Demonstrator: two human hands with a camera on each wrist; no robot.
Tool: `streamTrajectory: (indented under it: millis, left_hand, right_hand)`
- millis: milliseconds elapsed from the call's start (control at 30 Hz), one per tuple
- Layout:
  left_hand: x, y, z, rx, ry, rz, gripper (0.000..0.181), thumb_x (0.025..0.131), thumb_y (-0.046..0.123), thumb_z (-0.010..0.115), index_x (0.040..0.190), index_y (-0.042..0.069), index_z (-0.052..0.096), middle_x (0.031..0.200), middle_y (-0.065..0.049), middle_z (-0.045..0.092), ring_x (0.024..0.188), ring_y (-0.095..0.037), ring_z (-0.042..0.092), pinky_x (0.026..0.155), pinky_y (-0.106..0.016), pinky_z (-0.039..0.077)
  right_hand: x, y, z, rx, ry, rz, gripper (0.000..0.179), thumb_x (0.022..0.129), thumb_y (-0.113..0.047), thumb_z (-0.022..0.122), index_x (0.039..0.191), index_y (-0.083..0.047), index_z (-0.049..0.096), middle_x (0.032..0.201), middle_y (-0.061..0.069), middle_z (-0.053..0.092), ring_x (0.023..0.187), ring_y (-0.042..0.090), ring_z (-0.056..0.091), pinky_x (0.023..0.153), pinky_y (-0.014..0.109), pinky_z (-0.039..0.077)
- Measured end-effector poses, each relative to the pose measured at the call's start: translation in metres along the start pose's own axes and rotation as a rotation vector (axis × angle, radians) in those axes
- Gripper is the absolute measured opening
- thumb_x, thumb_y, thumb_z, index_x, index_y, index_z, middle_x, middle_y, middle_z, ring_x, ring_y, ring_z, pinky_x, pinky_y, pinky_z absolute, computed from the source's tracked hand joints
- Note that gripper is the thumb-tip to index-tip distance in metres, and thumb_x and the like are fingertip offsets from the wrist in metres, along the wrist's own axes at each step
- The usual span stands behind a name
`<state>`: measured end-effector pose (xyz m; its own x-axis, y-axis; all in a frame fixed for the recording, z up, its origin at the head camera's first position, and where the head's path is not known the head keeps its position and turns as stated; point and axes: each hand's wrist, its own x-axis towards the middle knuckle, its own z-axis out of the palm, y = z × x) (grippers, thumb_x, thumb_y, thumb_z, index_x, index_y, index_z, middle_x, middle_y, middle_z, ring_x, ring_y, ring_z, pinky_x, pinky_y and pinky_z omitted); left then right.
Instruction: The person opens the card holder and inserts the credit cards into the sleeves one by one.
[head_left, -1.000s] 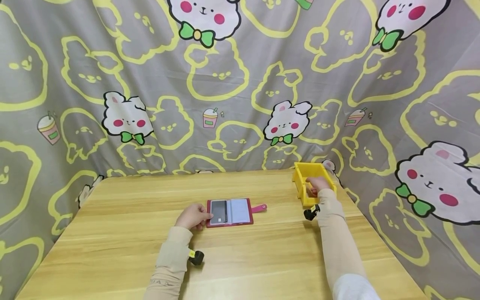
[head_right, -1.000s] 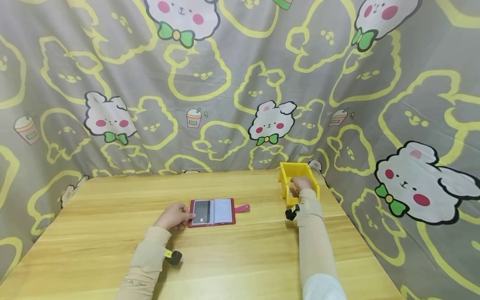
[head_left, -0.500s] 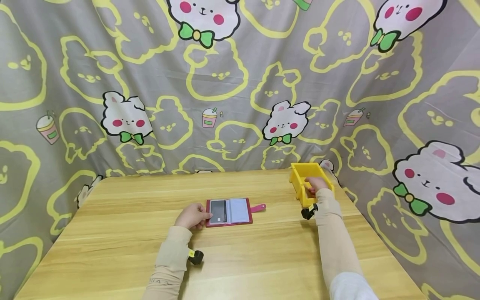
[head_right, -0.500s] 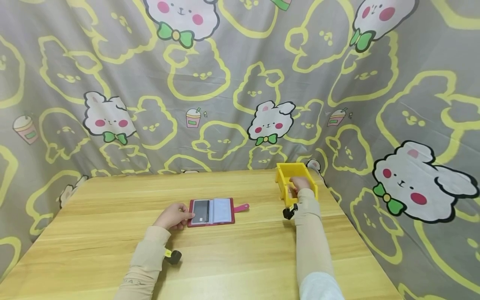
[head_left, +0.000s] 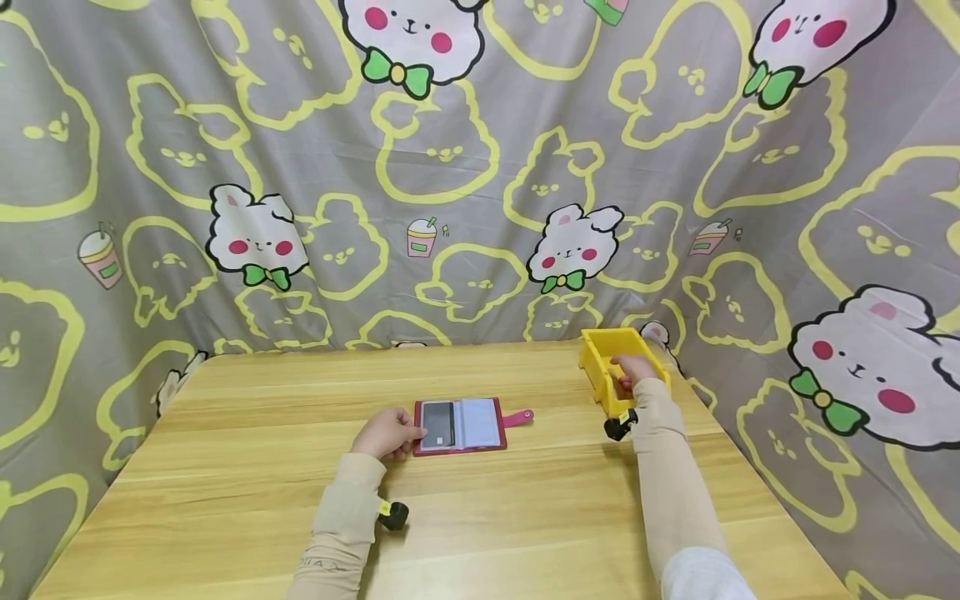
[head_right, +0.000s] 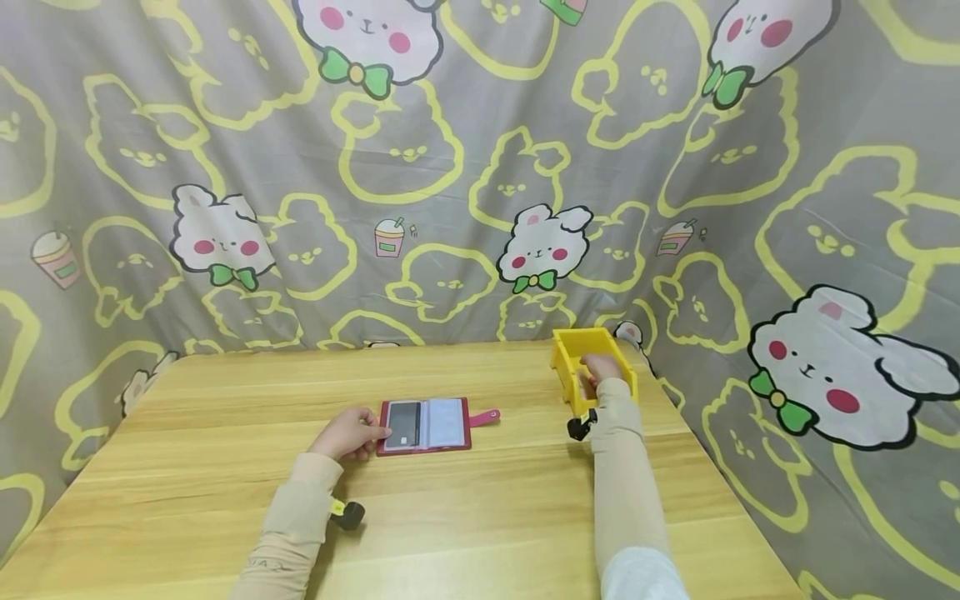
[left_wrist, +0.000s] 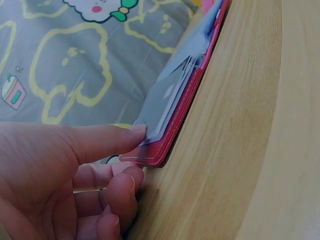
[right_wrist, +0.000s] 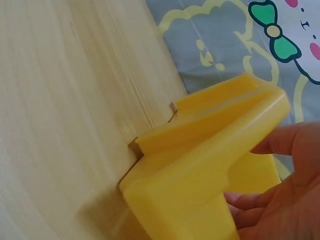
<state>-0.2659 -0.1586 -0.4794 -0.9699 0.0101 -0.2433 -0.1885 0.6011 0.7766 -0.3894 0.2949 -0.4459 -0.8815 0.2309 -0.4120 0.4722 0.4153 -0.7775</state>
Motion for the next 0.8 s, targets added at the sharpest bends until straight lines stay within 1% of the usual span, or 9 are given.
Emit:
streamTrajectory:
  millis: [133, 300, 367, 433, 500, 533, 600, 667, 800]
  left_hand:
    - [0.001, -0.001, 0.0, 0.005, 0.001, -0.001, 0.026, 0.086, 0.023, 0.074, 0.079, 0.007, 0.054, 0.059, -0.003, 0.056, 0.047, -0.013, 0.051, 0.046, -0.023, 0.042]
    - [0.001, -0.001, 0.0, 0.006, 0.003, -0.005, 0.026, 0.085, 0.023, 0.075, 0.079, 0.008, 0.054, 0.059, -0.004, 0.057, 0.047, -0.013, 0.051, 0.046, -0.023, 0.041]
    - [0.001, -0.001, 0.0, 0.009, 0.004, -0.004, 0.026, 0.085, 0.023, 0.074, 0.079, 0.007, 0.054, 0.059, -0.004, 0.057, 0.047, -0.013, 0.051, 0.046, -0.023, 0.042]
    - [0.0, 0.0, 0.0, 0.008, 0.003, -0.004, 0.026, 0.085, 0.023, 0.074, 0.079, 0.007, 0.055, 0.059, -0.004, 0.057, 0.047, -0.013, 0.051, 0.047, -0.024, 0.042]
    - [0.0, 0.0, 0.0, 0.01, 0.003, 0.0, 0.026, 0.086, 0.023, 0.074, 0.079, 0.007, 0.055, 0.059, -0.004, 0.056, 0.047, -0.013, 0.051, 0.047, -0.023, 0.042]
    - [0.0, 0.0, 0.0, 0.01, 0.004, 0.002, 0.026, 0.086, 0.023, 0.074, 0.079, 0.007, 0.055, 0.059, -0.004, 0.056, 0.047, -0.013, 0.051, 0.046, -0.023, 0.042]
    - [0.001, 0.001, 0.001, 0.004, 0.004, -0.001, 0.026, 0.086, 0.023, 0.074, 0.078, 0.007, 0.055, 0.058, -0.004, 0.056, 0.047, -0.013, 0.051, 0.046, -0.023, 0.041]
    - [0.001, 0.001, 0.001, 0.005, 0.005, 0.0, 0.027, 0.086, 0.023, 0.074, 0.078, 0.007, 0.055, 0.058, -0.004, 0.056, 0.047, -0.014, 0.051, 0.046, -0.024, 0.041]
    - [0.001, 0.0, 0.0, 0.007, 0.008, 0.001, 0.027, 0.085, 0.023, 0.074, 0.078, 0.007, 0.054, 0.059, -0.004, 0.056, 0.047, -0.014, 0.051, 0.046, -0.024, 0.042]
  right_hand:
    - [-0.002, -0.003, -0.001, 0.0, 0.009, -0.007, 0.055, 0.094, -0.028, 0.048, 0.138, 0.004, 0.039, 0.084, 0.005, 0.052, 0.055, 0.005, 0.052, 0.065, 0.022, 0.052]
    - [0.001, -0.004, 0.0, -0.027, 0.039, -0.05, 0.057, 0.091, -0.02, 0.054, 0.139, 0.007, 0.038, 0.1, 0.009, 0.053, 0.062, 0.006, 0.056, 0.069, 0.022, 0.053]
    - [0.004, -0.003, 0.0, -0.057, 0.043, -0.068, 0.048, 0.088, -0.012, 0.057, 0.129, 0.01, 0.046, 0.095, 0.009, 0.054, 0.063, 0.009, 0.056, 0.066, 0.023, 0.052]
    - [0.007, -0.002, 0.0, -0.104, 0.044, -0.079, 0.029, 0.083, -0.004, 0.059, 0.107, 0.01, 0.054, 0.08, 0.006, 0.053, 0.06, 0.012, 0.054, 0.059, 0.025, 0.05]
    - [0.01, 0.0, 0.0, -0.162, 0.039, -0.086, 0.008, 0.079, 0.0, 0.058, 0.085, 0.004, 0.055, 0.066, 0.003, 0.046, 0.056, 0.015, 0.051, 0.054, 0.026, 0.047]
    - [0.012, 0.001, 0.0, -0.183, 0.036, -0.089, 0.005, 0.078, 0.002, 0.057, 0.078, 0.001, 0.053, 0.062, 0.002, 0.043, 0.055, 0.016, 0.049, 0.052, 0.027, 0.045]
    - [0.013, 0.004, 0.0, -0.186, 0.032, -0.095, 0.006, 0.076, 0.004, 0.054, 0.072, 0.0, 0.052, 0.06, 0.003, 0.042, 0.054, 0.018, 0.05, 0.05, 0.028, 0.045]
    - [0.014, 0.005, 0.002, -0.156, 0.028, -0.101, 0.003, 0.076, 0.006, 0.052, 0.075, 0.004, 0.054, 0.063, 0.007, 0.048, 0.052, 0.018, 0.054, 0.05, 0.03, 0.048]
    - [0.016, 0.007, 0.006, -0.092, 0.055, -0.117, 0.009, 0.072, 0.009, 0.049, 0.073, 0.004, 0.056, 0.066, 0.009, 0.051, 0.055, 0.019, 0.053, 0.049, 0.029, 0.047]
